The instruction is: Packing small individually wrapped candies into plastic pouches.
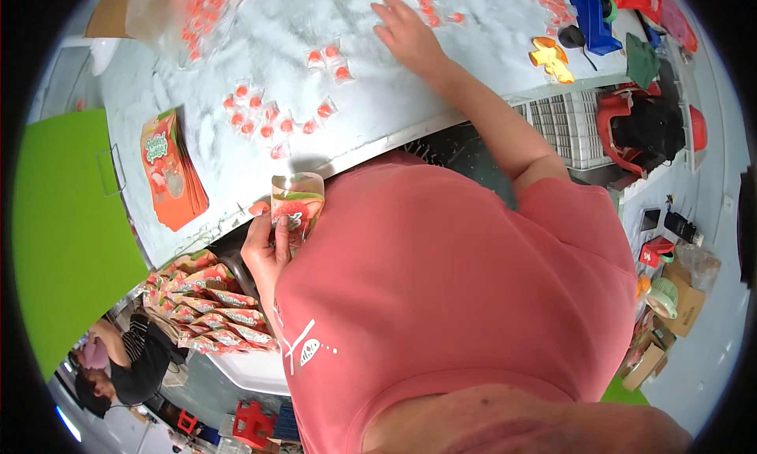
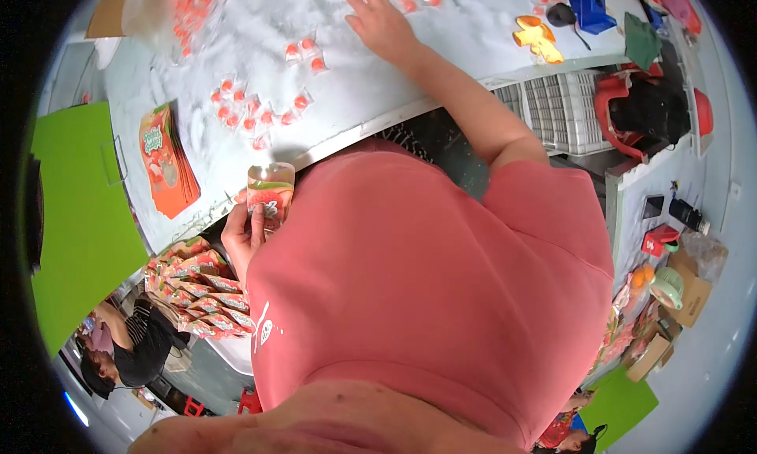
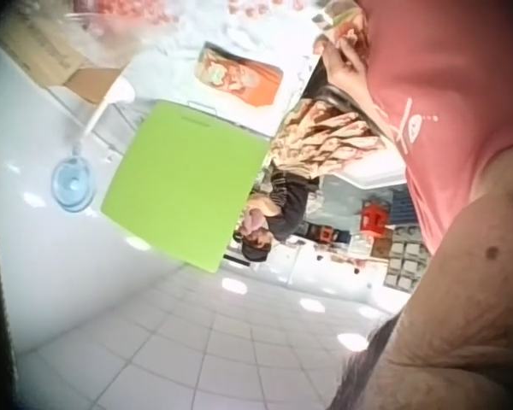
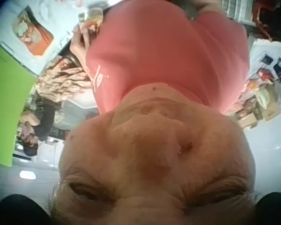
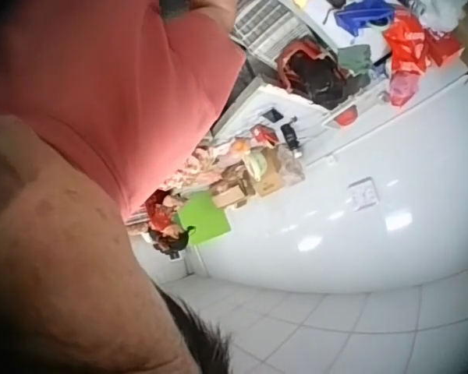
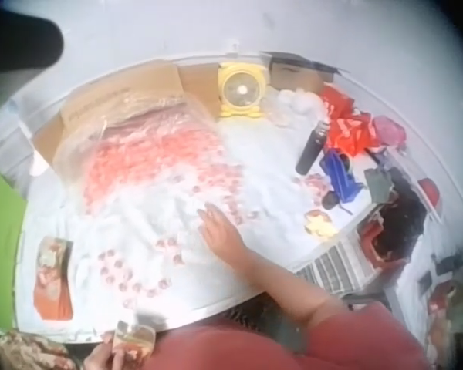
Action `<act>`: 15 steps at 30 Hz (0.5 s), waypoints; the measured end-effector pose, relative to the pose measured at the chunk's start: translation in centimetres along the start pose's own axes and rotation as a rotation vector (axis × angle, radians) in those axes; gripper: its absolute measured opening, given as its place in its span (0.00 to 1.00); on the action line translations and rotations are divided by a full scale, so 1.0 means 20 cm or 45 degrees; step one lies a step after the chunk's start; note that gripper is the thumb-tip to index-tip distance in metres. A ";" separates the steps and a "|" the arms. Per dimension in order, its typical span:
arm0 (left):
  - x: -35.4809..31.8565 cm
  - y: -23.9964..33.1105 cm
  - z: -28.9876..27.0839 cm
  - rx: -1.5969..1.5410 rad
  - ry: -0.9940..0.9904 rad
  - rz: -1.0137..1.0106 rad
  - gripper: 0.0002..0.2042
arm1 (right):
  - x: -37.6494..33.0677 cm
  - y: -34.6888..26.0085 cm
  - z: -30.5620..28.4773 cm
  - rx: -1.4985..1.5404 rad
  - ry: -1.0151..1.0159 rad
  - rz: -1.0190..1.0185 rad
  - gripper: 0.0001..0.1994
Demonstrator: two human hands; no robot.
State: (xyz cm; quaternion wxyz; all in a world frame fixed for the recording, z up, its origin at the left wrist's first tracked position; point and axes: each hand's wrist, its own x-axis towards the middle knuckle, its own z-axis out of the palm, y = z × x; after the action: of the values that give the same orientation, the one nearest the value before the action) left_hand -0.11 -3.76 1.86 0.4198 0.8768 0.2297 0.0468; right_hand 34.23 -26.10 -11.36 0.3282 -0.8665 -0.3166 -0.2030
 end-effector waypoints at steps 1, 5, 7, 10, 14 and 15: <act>0.01 0.00 0.00 0.019 -0.008 0.042 0.05 | -0.04 0.02 0.02 -0.010 0.007 0.007 0.18; 0.01 0.03 0.02 -0.008 -0.016 0.008 0.06 | -0.04 -0.07 -0.02 0.071 -0.118 -0.186 0.18; 0.00 0.06 0.01 -0.068 -0.027 -0.088 0.06 | -0.04 -0.07 -0.07 0.228 -0.194 -0.035 0.18; -0.02 -0.02 0.01 -0.066 -0.021 -0.063 0.06 | -0.10 0.07 -0.18 -0.161 0.076 -0.101 0.18; 0.01 0.01 0.01 -0.029 -0.041 -0.004 0.06 | -0.18 0.09 -0.16 -0.244 0.000 -0.154 0.18; 0.02 0.00 0.01 -0.035 -0.043 0.003 0.06 | -0.18 0.06 -0.16 -0.147 -0.051 -0.200 0.18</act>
State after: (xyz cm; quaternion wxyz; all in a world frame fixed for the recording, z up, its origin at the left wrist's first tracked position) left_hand 0.29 -3.84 1.67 0.4355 0.8719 0.2209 0.0356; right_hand 31.97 -30.50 -11.78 0.2543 -0.8604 -0.3778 -0.2286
